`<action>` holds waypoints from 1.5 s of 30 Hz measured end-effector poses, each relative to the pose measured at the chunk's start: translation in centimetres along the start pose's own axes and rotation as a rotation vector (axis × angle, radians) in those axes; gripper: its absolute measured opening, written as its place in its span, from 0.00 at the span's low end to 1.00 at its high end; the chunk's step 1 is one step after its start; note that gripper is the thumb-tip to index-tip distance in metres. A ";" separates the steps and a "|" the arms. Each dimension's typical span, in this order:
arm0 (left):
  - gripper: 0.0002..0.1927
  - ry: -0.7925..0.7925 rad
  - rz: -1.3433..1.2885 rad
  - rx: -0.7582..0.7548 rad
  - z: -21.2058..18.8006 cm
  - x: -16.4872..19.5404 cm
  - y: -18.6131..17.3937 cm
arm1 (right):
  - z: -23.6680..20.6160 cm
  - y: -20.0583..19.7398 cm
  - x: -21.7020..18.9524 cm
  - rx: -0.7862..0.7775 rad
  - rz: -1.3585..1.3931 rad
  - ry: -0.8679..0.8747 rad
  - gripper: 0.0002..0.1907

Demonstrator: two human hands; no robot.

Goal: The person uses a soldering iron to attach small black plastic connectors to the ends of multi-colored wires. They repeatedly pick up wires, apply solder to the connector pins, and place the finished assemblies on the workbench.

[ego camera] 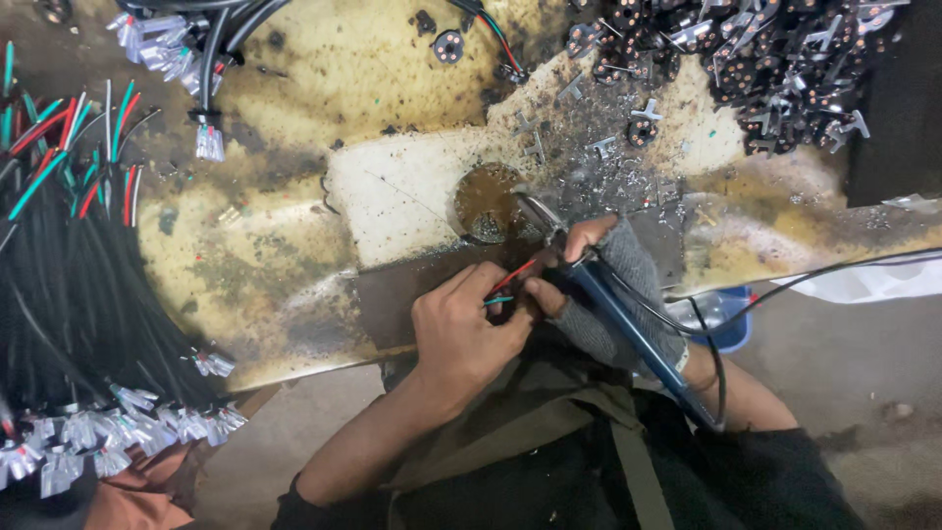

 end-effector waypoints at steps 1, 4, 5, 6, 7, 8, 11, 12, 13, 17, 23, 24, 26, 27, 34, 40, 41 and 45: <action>0.10 0.005 -0.003 -0.005 0.0 0.0 0.0 | 0.2 0.2 -0.3 0.013 0.052 -0.008 0.25; 0.10 0.005 -0.012 -0.013 0.0 0.0 -0.1 | 0.3 0.4 -0.5 0.003 0.135 -0.030 0.26; 0.10 -0.001 -0.011 -0.021 0.0 -0.1 -0.1 | 0.1 0.4 -0.4 -0.001 0.148 -0.033 0.27; 0.10 -0.003 -0.012 -0.034 0.0 -0.1 -0.2 | -0.1 0.5 -0.2 0.000 0.173 -0.031 0.27; 0.09 0.047 -0.064 -0.021 0.0 0.1 -0.5 | -0.5 0.5 0.1 0.002 0.196 -0.028 0.26; 0.08 0.096 -0.118 -0.008 -0.1 0.4 -0.8 | -1.0 0.6 0.4 0.003 0.217 -0.026 0.26; 0.09 0.206 -0.248 0.024 -0.7 0.9 -1.4 | -1.9 1.7 2.3 -0.035 0.347 0.047 0.20; 0.10 0.231 -0.285 0.032 -0.9 1.0 -1.6 | -2.2 1.6 2.3 0.025 0.241 -0.013 0.22; 0.09 0.225 -0.223 0.069 -1.1 1.1 -1.6 | -2.6 1.4 2.2 0.081 0.134 -0.075 0.23; 0.08 0.234 -0.087 0.149 -1.8 1.1 -1.2 | -2.4 3.1 4.3 -0.101 -0.182 0.181 0.18; 0.10 0.350 0.066 0.097 -2.3 1.3 -1.0 | -1.1 1.0 2.9 0.107 0.236 0.055 0.27; 0.10 0.386 0.096 0.093 -2.3 1.5 -1.1 | -0.9 0.8 2.4 0.077 0.190 0.045 0.27; 0.08 0.371 0.111 -0.019 -2.0 1.5 -0.9 | -0.8 0.5 1.7 0.019 0.097 0.029 0.29; 0.07 0.363 0.116 -0.076 -1.7 1.5 -0.9 | -0.8 0.4 1.4 0.046 0.133 0.030 0.30; 0.07 0.028 0.177 0.075 1.9 0.7 -3.3 | -0.6 0.8 0.6 0.030 -0.120 0.003 0.29; 0.10 0.009 0.259 -0.032 3.8 0.7 -3.2 | -1.2 1.1 0.3 0.069 0.192 -0.072 0.26; 0.10 -0.013 0.238 -0.099 3.5 0.4 -2.9 | -1.4 1.3 0.2 0.047 0.203 -0.096 0.25; 0.09 0.008 0.146 -0.207 0.9 0.0 -1.8 | -2.4 1.5 1.1 0.013 0.142 -0.151 0.26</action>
Point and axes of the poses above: each hand's wrist, its own z-axis towards the middle knuckle, its own y-axis out of the palm, x = y × z, the point moved 6 cm from there along z, towards the middle knuckle, and after that the axes turned 7 degrees about -x, right-handed, at the moved point
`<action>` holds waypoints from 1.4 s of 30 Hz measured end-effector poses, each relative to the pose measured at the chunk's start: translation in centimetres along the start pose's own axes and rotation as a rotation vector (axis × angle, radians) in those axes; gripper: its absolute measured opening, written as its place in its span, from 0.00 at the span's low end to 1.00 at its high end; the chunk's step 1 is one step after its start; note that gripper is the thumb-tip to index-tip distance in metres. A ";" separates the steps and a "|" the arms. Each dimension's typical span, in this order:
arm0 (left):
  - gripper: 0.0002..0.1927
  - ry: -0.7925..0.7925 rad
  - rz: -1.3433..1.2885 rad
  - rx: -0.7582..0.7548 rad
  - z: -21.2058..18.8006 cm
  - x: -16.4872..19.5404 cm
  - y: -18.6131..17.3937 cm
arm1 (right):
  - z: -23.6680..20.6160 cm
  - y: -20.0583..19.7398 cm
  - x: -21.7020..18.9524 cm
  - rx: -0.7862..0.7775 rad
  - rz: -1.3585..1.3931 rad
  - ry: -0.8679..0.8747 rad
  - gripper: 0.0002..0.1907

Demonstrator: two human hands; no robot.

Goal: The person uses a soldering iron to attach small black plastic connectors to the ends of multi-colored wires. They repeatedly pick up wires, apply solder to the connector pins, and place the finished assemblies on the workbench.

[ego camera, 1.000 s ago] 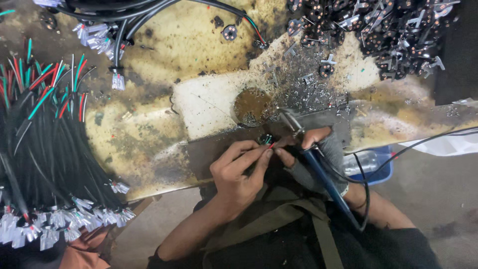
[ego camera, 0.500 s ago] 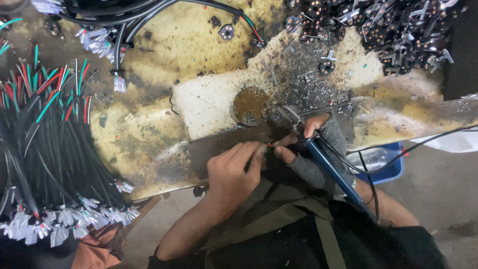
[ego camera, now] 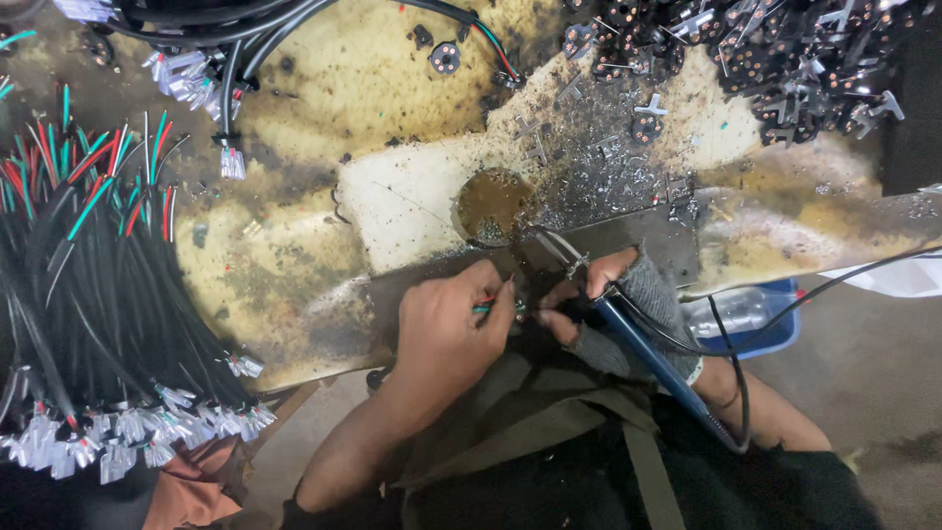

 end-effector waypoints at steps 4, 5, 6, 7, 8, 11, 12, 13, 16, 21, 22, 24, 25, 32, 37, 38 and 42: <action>0.09 0.051 -0.025 0.207 -2.4 0.2 1.3 | -0.9 0.5 3.0 -0.133 0.358 0.206 0.10; 0.09 0.060 -0.003 0.251 -2.7 0.3 1.7 | -1.2 1.0 4.0 -0.207 0.511 0.340 0.05; 0.09 0.070 0.018 0.296 -3.0 0.3 2.1 | -0.9 0.5 3.7 -0.177 0.292 0.233 0.06; 0.08 0.106 0.023 0.331 -3.3 0.4 2.3 | -0.7 0.1 3.1 -0.147 0.072 0.124 0.06; 0.07 0.141 0.028 0.367 -3.5 0.5 2.6 | -0.6 -0.2 2.4 -0.116 -0.146 0.013 0.07; 0.03 0.202 0.067 0.443 -4.1 0.7 2.7 | -0.1 -0.4 1.2 -0.115 -0.296 -0.111 0.10; 0.03 0.217 0.087 0.459 -4.3 0.8 2.7 | 0.0 -0.4 1.1 -0.123 -0.279 -0.095 0.11; 0.04 0.204 0.035 0.432 -4.3 0.7 2.7 | 0.2 -0.4 1.0 -0.128 -0.259 -0.078 0.11; 0.05 0.118 -0.143 0.315 -3.9 0.5 2.5 | 0.3 -0.2 0.3 -0.160 -0.123 -0.085 0.14; 0.08 -0.074 -0.384 -0.059 -2.5 -0.5 1.7 | 0.7 0.7 0.2 -0.265 0.149 -0.006 0.16; 0.08 -0.034 -0.394 -0.136 -2.1 -0.5 1.4 | 0.8 0.7 0.2 -0.271 0.107 -0.001 0.16; 0.07 0.049 -0.410 -0.295 -1.7 -0.5 1.1 | 1.2 0.5 0.1 -0.286 0.061 0.014 0.15; 0.07 0.043 -0.369 -0.288 -1.5 -0.8 0.8 | 1.4 0.5 0.0 -0.299 0.056 0.024 0.13; 0.04 0.214 -0.038 -0.031 -0.9 0.3 -0.6 | 1.5 1.3 1.3 -0.270 0.810 0.424 0.08; 0.06 0.186 0.102 0.020 -1.0 1.2 -0.6 | 1.9 1.2 0.6 -0.353 0.673 0.306 0.06; 0.06 0.171 0.119 0.045 -1.1 1.3 -0.5 | 1.8 1.6 0.7 -0.377 0.736 0.354 0.07; 0.08 0.162 0.159 0.122 -1.6 1.5 0.3 | 1.1 -0.8 -1.4 0.012 -0.059 0.069 0.24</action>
Point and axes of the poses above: each hand's wrist, its own z-axis towards the middle knuckle, its own y-axis out of the palm, x = y × z, the point moved 6 cm from there along z, towards the middle knuckle, and after that the axes turned 7 degrees about -x, right-handed, at the moved point
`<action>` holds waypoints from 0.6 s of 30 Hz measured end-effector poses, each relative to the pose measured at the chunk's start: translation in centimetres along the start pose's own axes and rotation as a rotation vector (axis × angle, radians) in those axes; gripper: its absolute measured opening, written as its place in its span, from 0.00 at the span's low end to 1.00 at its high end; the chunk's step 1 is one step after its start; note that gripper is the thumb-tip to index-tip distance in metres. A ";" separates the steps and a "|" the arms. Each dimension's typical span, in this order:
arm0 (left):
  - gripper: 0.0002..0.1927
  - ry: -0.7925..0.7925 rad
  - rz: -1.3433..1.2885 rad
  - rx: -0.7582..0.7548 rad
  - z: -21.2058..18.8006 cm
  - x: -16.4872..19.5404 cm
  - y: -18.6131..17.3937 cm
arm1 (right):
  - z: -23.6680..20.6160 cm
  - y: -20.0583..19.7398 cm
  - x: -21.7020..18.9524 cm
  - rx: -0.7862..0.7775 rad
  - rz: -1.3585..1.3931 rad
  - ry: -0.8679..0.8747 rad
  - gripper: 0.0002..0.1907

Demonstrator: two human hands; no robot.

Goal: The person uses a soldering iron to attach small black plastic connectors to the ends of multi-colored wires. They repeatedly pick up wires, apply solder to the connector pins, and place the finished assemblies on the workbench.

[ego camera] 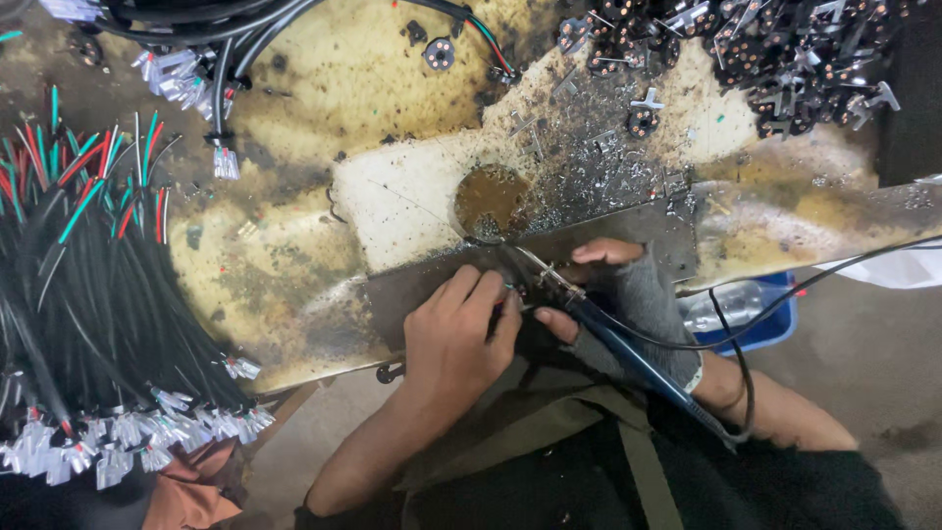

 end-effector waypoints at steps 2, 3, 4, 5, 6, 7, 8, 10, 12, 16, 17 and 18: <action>0.08 0.016 -0.010 0.002 -0.2 -0.1 0.3 | -1.0 0.0 -0.1 0.028 0.010 -0.021 0.21; 0.09 0.025 -0.016 0.004 -0.2 -0.2 0.4 | -1.6 -0.2 0.1 0.026 0.085 -0.023 0.18; 0.09 0.019 -0.025 0.001 -0.3 -0.3 0.4 | -2.2 -0.5 0.3 0.025 0.161 -0.025 0.15; 0.09 0.014 -0.034 -0.002 -0.3 -0.5 0.5 | -2.6 -0.8 0.8 0.023 0.236 -0.030 0.12; 0.09 0.008 -0.040 -0.002 -0.4 -0.6 0.5 | -2.8 0.2 1.6 -0.201 0.046 0.034 0.07; 0.09 0.009 -0.051 0.001 -0.4 -0.6 0.5 | -3.2 1.1 2.7 -0.423 -0.147 0.095 0.06; 0.09 0.011 -0.063 0.004 -0.4 -0.6 0.5 | -3.8 2.0 3.9 -0.642 -0.344 0.154 0.11; 0.08 0.017 -0.075 0.015 -0.5 -0.6 0.6 | -4.3 1.4 6.1 -0.557 -0.149 0.467 0.08; 0.08 0.012 -0.075 0.033 -0.5 -0.7 0.6 | -4.9 1.1 7.2 -0.421 0.154 0.680 0.07; 0.08 0.003 -0.084 0.025 -0.4 -0.8 0.8 | -3.1 0.2 2.4 -0.242 0.046 -0.043 0.04; 0.08 -0.003 -0.095 0.020 -0.4 -0.9 0.8 | -3.5 0.4 -0.2 -0.239 -0.215 -0.449 0.04; 0.08 -0.014 -0.106 0.018 -0.4 -1.0 0.9 | -3.0 0.0 0.8 -0.197 -0.109 -0.207 0.04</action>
Point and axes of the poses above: each hand's wrist, its own z-axis towards the middle knuckle, its own y-axis out of the palm, x = y × z, the point moved 6 cm from there along z, towards the middle knuckle, and after that the axes turned 7 degrees about -x, right-handed, at the moved point
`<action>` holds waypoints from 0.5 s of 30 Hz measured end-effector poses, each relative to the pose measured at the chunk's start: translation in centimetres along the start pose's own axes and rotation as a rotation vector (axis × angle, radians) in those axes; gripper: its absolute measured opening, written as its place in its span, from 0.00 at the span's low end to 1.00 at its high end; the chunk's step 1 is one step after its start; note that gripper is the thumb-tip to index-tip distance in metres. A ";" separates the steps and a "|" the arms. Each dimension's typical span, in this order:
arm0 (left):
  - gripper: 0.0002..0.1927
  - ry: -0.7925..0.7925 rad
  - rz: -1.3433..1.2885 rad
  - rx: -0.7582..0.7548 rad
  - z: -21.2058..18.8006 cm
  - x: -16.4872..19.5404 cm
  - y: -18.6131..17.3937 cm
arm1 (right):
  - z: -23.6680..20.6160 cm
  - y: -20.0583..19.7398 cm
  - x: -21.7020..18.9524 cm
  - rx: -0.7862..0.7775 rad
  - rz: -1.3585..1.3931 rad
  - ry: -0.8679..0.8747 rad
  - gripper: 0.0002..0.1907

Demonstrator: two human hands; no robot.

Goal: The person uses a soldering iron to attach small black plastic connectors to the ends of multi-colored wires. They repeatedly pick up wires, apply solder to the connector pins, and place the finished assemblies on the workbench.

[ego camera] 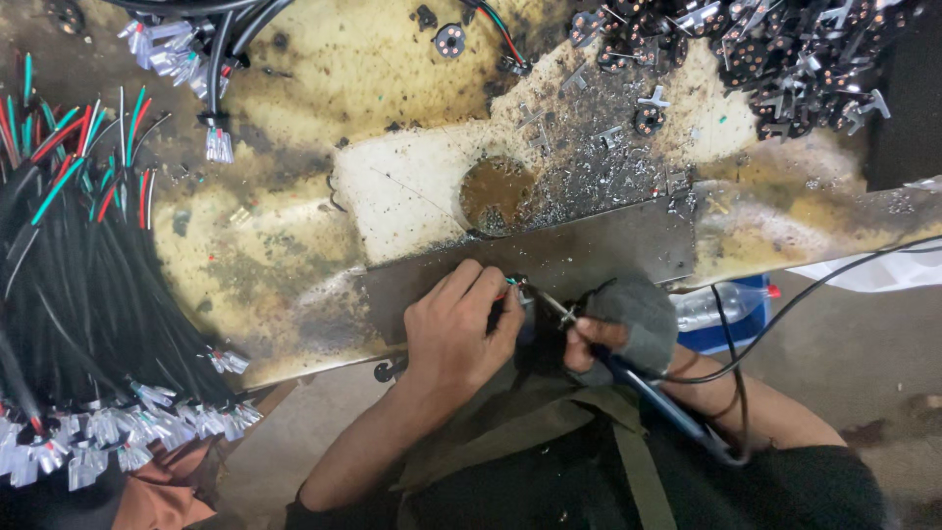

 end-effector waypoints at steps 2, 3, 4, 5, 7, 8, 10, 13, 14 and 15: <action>0.08 -0.006 -0.009 -0.003 0.1 0.0 0.0 | -0.5 -0.2 2.3 0.072 0.250 0.466 0.09; 0.08 -0.006 -0.013 -0.006 0.1 0.0 -0.1 | -0.1 0.2 1.8 -0.043 0.239 0.388 0.09; 0.08 -0.003 -0.012 -0.009 0.1 0.0 -0.1 | 0.2 0.8 1.3 -0.153 0.225 0.312 0.10; 0.08 0.006 -0.013 -0.011 0.1 0.0 -0.1 | 0.4 1.3 0.9 -0.260 0.206 0.235 0.12; 0.08 0.023 -0.020 -0.011 0.1 0.1 -0.2 | 0.5 -0.5 0.1 0.036 0.065 0.021 0.05; 0.08 0.024 -0.026 -0.009 0.1 0.1 -0.2 | 0.2 -1.3 -0.3 0.176 0.000 -0.089 0.09; 0.07 0.018 -0.023 -0.003 0.1 0.0 -0.1 | -0.5 0.3 3.1 -0.043 0.305 0.399 0.08; 0.07 0.017 -0.015 0.006 0.2 0.0 0.0 | -1.8 1.5 4.0 -0.241 0.323 0.509 0.10; 0.07 0.017 -0.016 0.009 0.2 -0.1 0.0 | -2.0 1.8 3.6 -0.288 0.260 0.440 0.11; 0.07 0.014 -0.015 0.014 0.2 -0.1 0.0 | -2.7 1.4 4.2 -0.163 0.287 0.548 0.10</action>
Point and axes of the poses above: each hand's wrist, its own z-axis towards the middle knuckle, its own y-axis out of the palm, x = y × z, the point moved 6 cm from there along z, towards the middle knuckle, and after that the axes turned 7 degrees about -x, right-handed, at the moved point
